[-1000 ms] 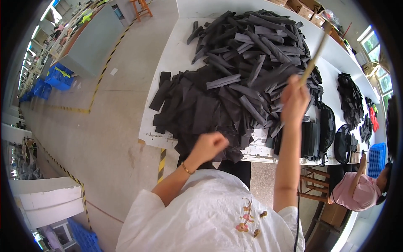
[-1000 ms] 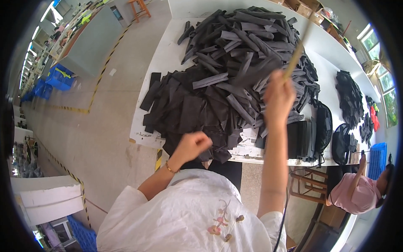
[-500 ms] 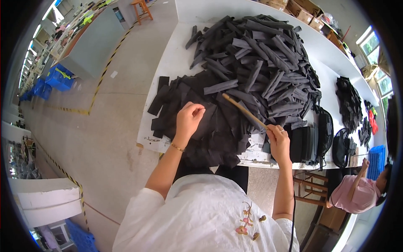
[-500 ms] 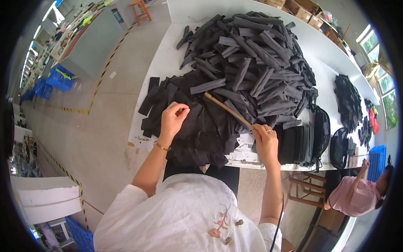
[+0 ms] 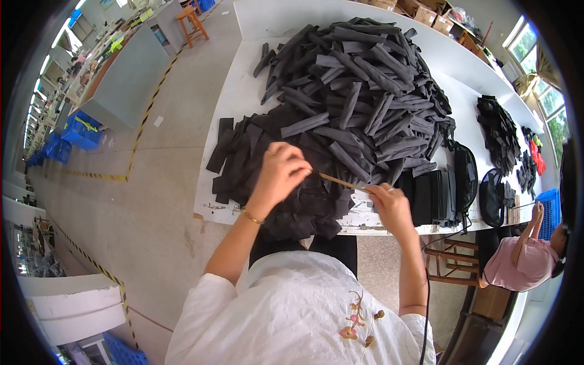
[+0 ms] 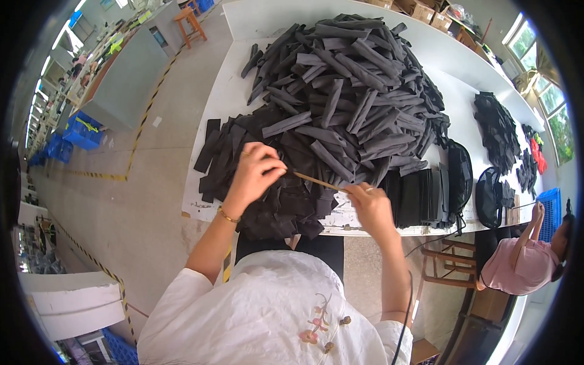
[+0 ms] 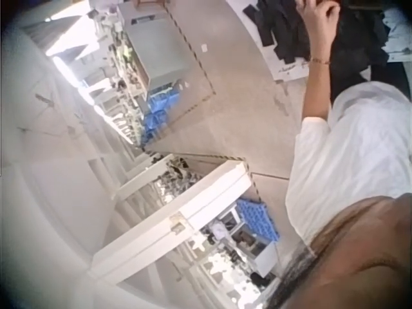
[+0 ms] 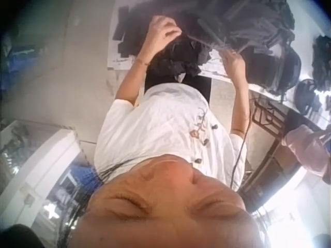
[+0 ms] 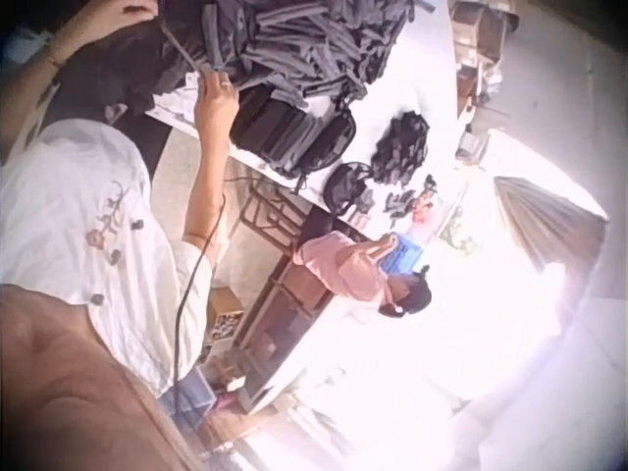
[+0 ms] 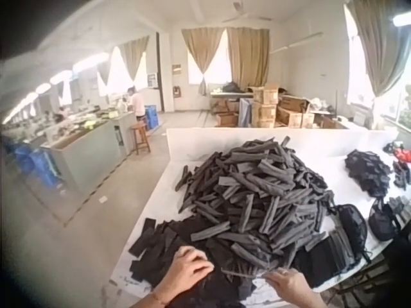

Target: Inserting wooden rods into fabric sleeves as part of an assembly process.

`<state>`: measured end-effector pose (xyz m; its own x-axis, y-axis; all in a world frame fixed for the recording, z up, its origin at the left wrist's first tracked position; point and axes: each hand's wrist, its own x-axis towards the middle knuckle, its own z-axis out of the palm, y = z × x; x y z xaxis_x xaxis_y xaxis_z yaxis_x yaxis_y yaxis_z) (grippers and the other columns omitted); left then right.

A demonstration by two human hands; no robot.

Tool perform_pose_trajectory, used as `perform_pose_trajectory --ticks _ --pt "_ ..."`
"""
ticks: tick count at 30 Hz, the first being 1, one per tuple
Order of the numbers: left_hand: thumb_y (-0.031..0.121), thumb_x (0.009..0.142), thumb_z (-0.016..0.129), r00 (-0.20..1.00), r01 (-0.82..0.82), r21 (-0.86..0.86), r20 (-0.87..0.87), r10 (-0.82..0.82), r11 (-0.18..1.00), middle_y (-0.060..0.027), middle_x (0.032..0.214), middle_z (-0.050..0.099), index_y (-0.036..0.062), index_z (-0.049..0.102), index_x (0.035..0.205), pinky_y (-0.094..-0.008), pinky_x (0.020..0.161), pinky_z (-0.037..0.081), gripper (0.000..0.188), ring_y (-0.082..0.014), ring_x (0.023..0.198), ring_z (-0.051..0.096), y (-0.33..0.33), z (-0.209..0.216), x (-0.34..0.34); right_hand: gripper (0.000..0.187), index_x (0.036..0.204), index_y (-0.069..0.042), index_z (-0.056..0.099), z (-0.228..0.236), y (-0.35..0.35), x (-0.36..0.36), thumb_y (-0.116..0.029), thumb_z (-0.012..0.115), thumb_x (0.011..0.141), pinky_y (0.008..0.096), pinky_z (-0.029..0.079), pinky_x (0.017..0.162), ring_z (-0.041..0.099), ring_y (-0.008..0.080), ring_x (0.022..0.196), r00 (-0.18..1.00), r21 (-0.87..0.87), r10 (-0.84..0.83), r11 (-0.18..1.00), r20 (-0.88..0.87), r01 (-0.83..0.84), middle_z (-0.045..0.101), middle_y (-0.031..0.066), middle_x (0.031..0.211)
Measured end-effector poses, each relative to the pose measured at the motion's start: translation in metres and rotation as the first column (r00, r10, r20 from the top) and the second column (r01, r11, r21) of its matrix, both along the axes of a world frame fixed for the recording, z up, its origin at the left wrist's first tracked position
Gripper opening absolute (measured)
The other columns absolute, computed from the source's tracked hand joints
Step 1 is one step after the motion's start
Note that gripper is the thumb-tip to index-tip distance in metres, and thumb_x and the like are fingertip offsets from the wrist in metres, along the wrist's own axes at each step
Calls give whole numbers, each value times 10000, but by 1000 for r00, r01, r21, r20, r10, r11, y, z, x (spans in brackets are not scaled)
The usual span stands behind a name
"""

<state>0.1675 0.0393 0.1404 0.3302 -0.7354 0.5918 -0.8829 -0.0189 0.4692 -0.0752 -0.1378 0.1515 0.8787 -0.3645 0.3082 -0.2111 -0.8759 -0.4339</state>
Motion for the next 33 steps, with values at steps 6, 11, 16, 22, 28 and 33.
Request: perform_pose_trajectory --ticks 6,11,16,22,28,33 --pt "204 743 783 996 -73 -372 25 89 925 -104 1226 499 148 667 960 -428 1026 330 252 -300 1190 455 -8 17 -47 200 1133 -7 594 -55 54 45 -67 549 947 305 465 667 595 200 734 985 629 -41 774 168 -75 589 112 779" --pt "326 877 687 -464 -231 -549 -663 -587 803 -131 1074 605 52 545 1202 -415 876 511 448 -264 984 613 -1 -36 -33 185 1117 12 586 -72 99 60 -72 541 958 271 428 623 492 124 685 978 756 -74 646 197 -103 528 83 734" --pt "302 908 664 -378 -354 -414 -757 -533 839 -61 755 631 62 608 996 -366 683 529 262 -214 671 624 -7 -57 -37 166 1116 -2 558 -79 127 61 -71 506 975 331 464 630 581 264 679 948 577 -187 816 257 5 585 193 783" --pt "193 926 629 -166 -514 -291 -889 -427 807 -36 614 535 54 549 878 -220 357 324 168 -98 399 436 -16 -28 -3 127 1025 -4 548 -87 141 26 -111 485 996 344 472 596 625 317 667 991 775 -67 617 -116 132 598 195 748" --pt "231 953 599 -151 -479 -331 -881 -448 813 -74 685 588 57 521 900 -314 509 483 198 -186 534 565 -20 -17 -16 108 1022 1 501 -78 128 29 -97 464 996 393 482 602 624 439 749 997 689 -63 721 -40 73 620 252 805" --pt "240 955 602 -191 -452 -306 -884 -426 838 -48 686 591 82 543 910 -270 482 457 175 -147 532 547 -23 -18 -58 106 1048 -6 482 -79 130 76 -93 454 995 448 493 627 619 472 793 977 587 -169 807 129 62 620 282 845"
